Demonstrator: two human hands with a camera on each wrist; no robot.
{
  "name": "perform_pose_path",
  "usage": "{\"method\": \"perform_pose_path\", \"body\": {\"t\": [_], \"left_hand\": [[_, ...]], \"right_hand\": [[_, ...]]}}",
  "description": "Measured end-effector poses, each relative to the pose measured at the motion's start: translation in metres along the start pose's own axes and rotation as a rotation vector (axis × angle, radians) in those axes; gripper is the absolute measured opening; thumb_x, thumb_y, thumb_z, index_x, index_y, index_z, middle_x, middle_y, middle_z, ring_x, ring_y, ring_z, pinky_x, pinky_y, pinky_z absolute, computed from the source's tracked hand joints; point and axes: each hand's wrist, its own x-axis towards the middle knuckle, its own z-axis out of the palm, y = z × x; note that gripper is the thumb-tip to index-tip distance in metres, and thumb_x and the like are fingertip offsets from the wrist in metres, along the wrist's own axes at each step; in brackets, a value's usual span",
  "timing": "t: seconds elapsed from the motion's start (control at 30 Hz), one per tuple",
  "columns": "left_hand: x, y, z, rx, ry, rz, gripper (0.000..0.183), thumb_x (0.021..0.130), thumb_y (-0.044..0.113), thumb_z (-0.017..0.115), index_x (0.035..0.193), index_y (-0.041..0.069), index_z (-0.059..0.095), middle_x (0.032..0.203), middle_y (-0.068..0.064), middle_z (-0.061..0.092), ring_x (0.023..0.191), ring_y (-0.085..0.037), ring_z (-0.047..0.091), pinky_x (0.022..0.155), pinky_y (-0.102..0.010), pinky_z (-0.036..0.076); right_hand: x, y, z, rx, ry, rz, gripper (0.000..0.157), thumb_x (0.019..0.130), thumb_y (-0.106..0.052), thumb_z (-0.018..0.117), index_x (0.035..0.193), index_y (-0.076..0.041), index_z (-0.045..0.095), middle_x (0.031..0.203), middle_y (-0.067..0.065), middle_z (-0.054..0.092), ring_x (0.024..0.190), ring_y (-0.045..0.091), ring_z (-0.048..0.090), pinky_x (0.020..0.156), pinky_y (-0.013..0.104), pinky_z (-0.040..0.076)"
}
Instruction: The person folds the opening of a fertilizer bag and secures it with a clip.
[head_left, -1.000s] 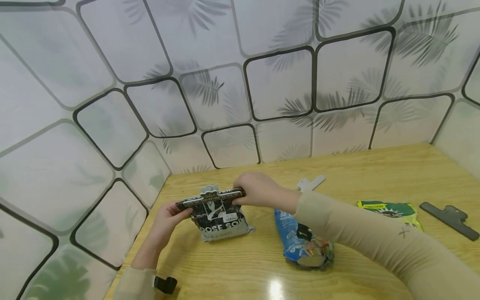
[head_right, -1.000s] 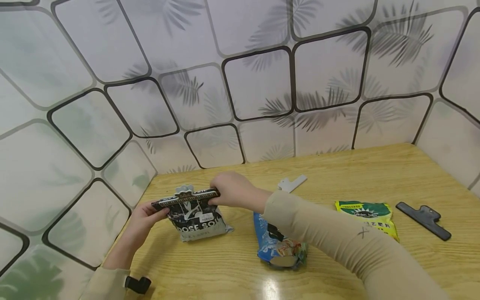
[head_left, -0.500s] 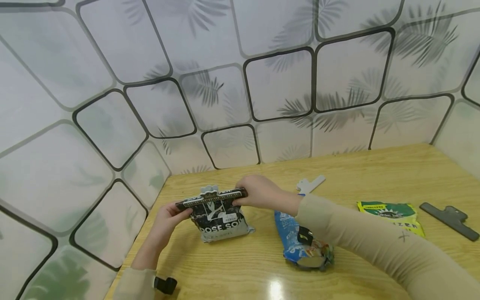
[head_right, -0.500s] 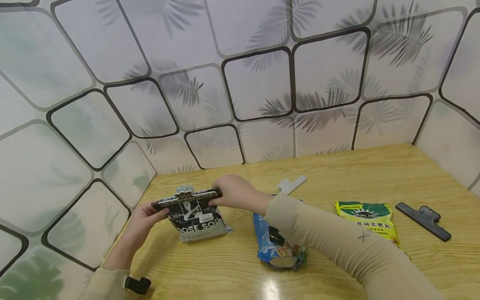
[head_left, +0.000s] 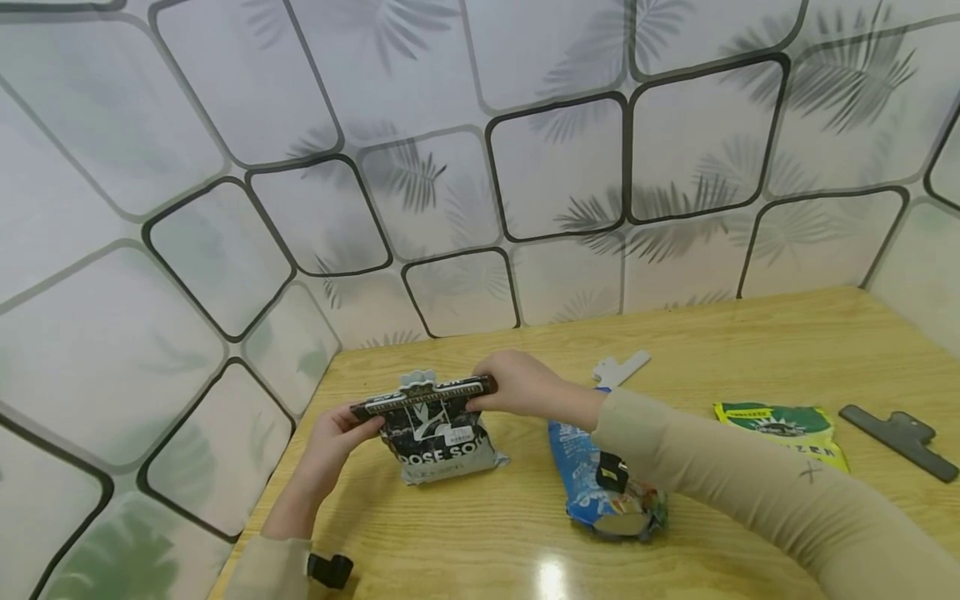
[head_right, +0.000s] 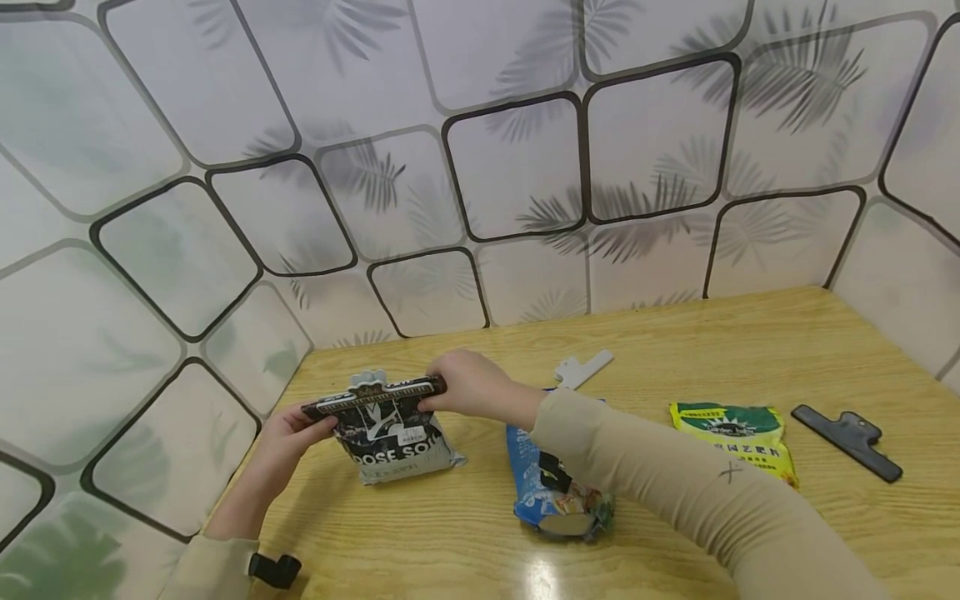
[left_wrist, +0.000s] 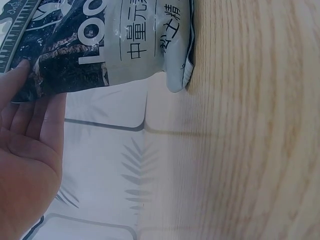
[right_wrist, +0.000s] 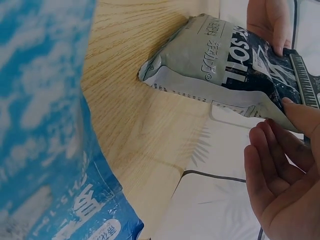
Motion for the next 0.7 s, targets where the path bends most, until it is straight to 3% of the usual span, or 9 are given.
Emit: {"method": "perform_pose_path", "body": {"t": [0.23,0.5,0.7], "left_hand": [[0.0005,0.0004,-0.0008,0.007,0.005,0.0,0.014,0.103,0.002,0.067,0.103,0.01,0.078,0.087,0.019,0.076,0.09,0.0,0.072,0.091,-0.019,0.058],[0.0012,-0.0011,-0.0007,0.012,0.012,-0.003,0.012,0.103,0.004,0.067,0.104,0.007,0.079,0.085,0.018,0.076,0.09,0.0,0.073,0.091,-0.019,0.058],[0.002,-0.001,0.0001,0.015,0.036,-0.013,0.012,0.104,0.006,0.067,0.104,0.004,0.078,0.084,0.017,0.076,0.09,0.0,0.074,0.091,-0.02,0.059]], "right_hand": [[-0.0016,0.0001,-0.0013,0.085,-0.025,0.032,0.046,0.096,-0.025,0.082,0.067,-0.02,0.046,0.059,-0.007,0.04,0.056,0.009,0.035,0.059,0.022,0.031],[-0.0032,-0.001,-0.003,0.153,-0.044,0.079,0.02,0.096,-0.02,0.082,0.079,-0.014,0.075,0.065,-0.003,0.068,0.055,0.008,0.051,0.056,0.021,0.04],[-0.0023,-0.0021,-0.0047,0.185,-0.049,0.108,0.019,0.096,-0.019,0.081,0.079,-0.013,0.077,0.067,-0.001,0.073,0.057,0.014,0.06,0.054,0.021,0.039]]}}
